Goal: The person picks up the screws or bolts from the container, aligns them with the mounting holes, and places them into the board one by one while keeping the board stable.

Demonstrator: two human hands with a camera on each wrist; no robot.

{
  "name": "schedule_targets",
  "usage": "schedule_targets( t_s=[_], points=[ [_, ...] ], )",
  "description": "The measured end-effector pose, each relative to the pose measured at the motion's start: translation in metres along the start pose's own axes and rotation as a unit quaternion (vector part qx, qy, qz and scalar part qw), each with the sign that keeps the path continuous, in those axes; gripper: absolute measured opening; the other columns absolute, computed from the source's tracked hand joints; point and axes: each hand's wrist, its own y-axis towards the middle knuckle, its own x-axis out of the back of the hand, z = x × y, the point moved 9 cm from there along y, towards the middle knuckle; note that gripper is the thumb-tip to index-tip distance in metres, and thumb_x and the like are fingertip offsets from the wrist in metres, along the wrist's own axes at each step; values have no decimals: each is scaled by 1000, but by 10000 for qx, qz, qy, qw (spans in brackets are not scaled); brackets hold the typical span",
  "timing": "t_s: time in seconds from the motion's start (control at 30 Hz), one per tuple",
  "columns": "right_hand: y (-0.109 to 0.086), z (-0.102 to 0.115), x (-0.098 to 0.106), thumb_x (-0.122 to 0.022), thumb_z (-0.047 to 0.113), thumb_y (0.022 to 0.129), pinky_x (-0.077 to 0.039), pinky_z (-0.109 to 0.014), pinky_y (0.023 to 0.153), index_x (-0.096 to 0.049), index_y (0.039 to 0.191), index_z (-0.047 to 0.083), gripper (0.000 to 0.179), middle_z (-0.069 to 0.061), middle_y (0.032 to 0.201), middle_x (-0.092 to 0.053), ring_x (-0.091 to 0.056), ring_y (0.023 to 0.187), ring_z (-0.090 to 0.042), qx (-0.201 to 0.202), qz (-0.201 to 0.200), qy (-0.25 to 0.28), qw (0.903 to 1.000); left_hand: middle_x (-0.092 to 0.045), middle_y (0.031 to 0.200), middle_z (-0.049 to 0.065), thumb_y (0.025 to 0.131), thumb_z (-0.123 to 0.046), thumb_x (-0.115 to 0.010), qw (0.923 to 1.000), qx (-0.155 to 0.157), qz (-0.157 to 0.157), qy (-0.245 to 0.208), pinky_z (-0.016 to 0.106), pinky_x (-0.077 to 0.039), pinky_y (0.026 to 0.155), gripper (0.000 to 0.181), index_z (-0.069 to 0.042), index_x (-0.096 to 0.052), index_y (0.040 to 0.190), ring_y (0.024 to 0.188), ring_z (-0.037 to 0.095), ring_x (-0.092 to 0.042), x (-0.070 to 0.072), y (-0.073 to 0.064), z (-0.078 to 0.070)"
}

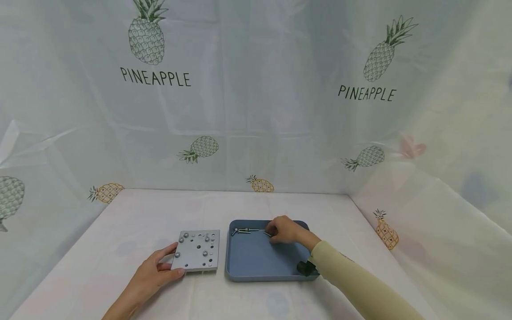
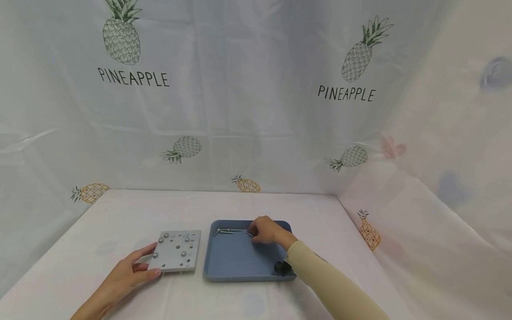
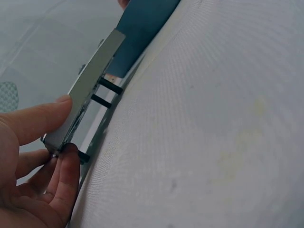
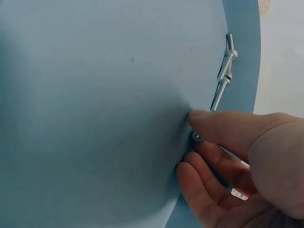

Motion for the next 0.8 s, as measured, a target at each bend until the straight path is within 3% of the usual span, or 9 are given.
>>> schedule_targets(
  t_s=[0.5, 0.8],
  points=[
    [-8, -13, 4, -85, 0, 87, -54, -32, 77, -80, 98, 7, 14, 1, 90, -74, -63, 82, -10, -423, -256, 69, 9988, -49, 156, 15, 79, -37, -95, 10000, 59, -38, 55, 35, -51, 88, 101, -18, -43, 164, 110, 19, -65, -1, 1, 1],
    [-9, -17, 5, -86, 1, 87, -53, -27, 72, -80, 91, 8, 9, 3, 84, -73, -61, 75, -7, -356, -409, 97, 9985, -51, 154, 14, 80, -36, -95, 10000, 75, -41, 5, 34, -49, 88, 101, -19, -42, 164, 110, 18, -65, -2, 1, 1]
  ],
)
